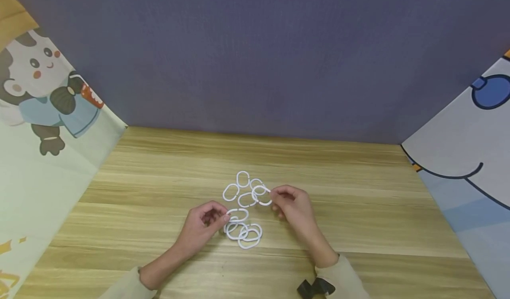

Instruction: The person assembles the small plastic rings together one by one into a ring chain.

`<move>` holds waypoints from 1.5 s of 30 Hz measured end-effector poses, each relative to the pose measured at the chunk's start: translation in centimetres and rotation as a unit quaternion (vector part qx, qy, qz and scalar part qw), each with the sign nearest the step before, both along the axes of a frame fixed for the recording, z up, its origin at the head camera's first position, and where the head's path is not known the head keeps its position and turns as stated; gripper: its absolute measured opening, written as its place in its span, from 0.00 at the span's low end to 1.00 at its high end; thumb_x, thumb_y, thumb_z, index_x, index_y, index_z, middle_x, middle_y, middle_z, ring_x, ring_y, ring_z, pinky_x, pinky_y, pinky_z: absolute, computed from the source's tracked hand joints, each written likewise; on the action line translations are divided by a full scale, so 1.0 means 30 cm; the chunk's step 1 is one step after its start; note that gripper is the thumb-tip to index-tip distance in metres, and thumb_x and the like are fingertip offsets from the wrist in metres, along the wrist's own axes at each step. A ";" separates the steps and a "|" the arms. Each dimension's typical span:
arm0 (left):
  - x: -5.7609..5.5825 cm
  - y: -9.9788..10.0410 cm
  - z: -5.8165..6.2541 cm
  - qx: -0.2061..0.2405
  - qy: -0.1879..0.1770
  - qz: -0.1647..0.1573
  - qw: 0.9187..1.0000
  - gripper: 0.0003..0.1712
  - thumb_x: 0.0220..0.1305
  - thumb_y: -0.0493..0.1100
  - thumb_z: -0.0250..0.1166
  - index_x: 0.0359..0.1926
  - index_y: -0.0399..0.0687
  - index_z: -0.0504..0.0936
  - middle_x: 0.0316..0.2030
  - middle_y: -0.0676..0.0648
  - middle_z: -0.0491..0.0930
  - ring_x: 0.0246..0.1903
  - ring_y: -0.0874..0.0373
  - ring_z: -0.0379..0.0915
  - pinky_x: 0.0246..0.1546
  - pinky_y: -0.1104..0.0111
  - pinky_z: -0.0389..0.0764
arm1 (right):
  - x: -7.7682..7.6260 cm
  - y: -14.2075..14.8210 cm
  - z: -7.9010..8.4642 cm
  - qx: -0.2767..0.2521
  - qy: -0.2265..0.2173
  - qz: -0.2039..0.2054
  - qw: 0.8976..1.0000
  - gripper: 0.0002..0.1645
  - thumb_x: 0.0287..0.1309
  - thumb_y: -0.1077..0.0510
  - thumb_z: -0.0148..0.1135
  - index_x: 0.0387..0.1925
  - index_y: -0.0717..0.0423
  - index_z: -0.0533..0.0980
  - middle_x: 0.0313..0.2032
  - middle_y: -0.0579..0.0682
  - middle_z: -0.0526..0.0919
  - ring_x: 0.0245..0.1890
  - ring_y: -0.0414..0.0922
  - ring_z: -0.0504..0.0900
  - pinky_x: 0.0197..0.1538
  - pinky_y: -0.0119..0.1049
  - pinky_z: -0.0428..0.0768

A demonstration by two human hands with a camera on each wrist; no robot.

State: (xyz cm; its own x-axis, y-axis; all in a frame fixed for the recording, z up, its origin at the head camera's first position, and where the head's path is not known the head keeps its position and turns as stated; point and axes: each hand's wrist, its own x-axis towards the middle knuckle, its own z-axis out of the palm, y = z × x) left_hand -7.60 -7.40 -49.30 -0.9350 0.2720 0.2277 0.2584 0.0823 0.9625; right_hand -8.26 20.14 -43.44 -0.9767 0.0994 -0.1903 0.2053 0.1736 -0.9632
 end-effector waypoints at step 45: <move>0.001 -0.003 0.003 0.002 -0.003 0.006 1.000 0.05 0.69 0.34 0.76 0.42 0.36 0.89 0.29 0.48 0.83 0.26 0.66 0.74 0.26 0.76 0.76 | 0.064 -0.100 -0.012 -0.054 -0.011 0.102 0.993 0.09 0.72 0.67 0.68 0.46 0.72 0.79 0.29 0.52 0.87 0.23 0.40 0.81 0.26 0.28 0.77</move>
